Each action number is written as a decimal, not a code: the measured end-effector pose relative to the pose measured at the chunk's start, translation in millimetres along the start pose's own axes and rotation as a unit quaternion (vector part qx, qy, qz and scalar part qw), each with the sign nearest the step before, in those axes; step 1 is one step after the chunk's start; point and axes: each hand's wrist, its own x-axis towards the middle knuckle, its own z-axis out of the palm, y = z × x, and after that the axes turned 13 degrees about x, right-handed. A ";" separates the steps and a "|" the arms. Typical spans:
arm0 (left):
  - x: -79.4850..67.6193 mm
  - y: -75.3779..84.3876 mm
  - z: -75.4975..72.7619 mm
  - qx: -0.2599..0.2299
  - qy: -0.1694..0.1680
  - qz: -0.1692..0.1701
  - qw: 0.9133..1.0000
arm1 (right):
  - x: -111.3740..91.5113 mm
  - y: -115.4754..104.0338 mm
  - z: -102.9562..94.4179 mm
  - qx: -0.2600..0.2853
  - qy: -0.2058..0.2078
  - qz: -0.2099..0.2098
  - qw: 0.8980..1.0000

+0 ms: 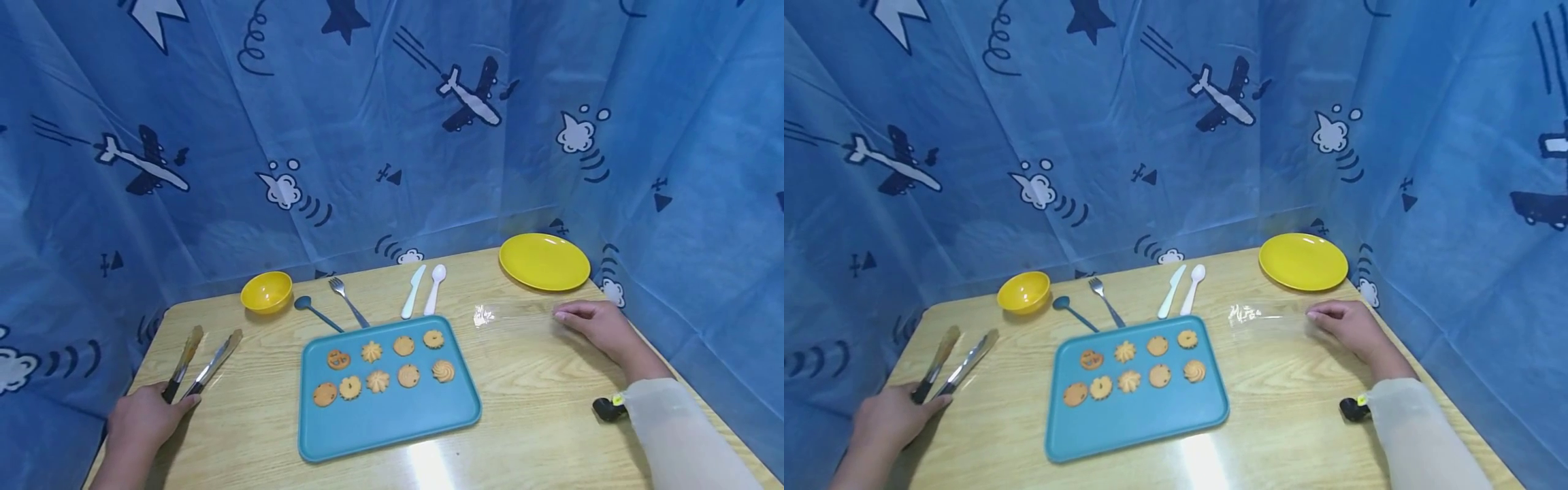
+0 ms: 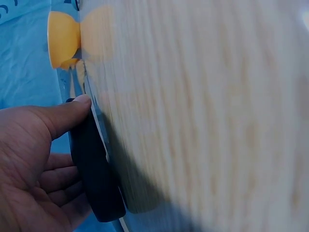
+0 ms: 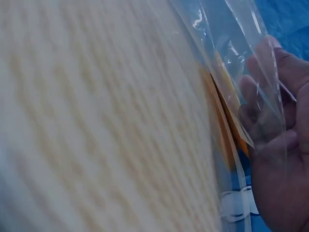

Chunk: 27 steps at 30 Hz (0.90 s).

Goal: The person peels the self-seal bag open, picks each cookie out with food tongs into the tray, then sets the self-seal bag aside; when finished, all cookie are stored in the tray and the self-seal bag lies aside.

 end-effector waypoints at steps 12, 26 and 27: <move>-1.3 6.7 -0.9 -0.017 0.012 -0.002 1.000 | 6.4 -1.0 5.9 -0.034 -0.070 -0.001 0.997; 3.3 11.8 -1.9 -0.028 0.017 -0.007 0.999 | 8.8 -6.2 13.2 -0.035 -0.070 -0.016 0.997; 4.3 10.8 -3.2 -0.029 0.020 -0.010 0.999 | 9.6 -8.8 13.6 -0.037 -0.067 -0.017 0.997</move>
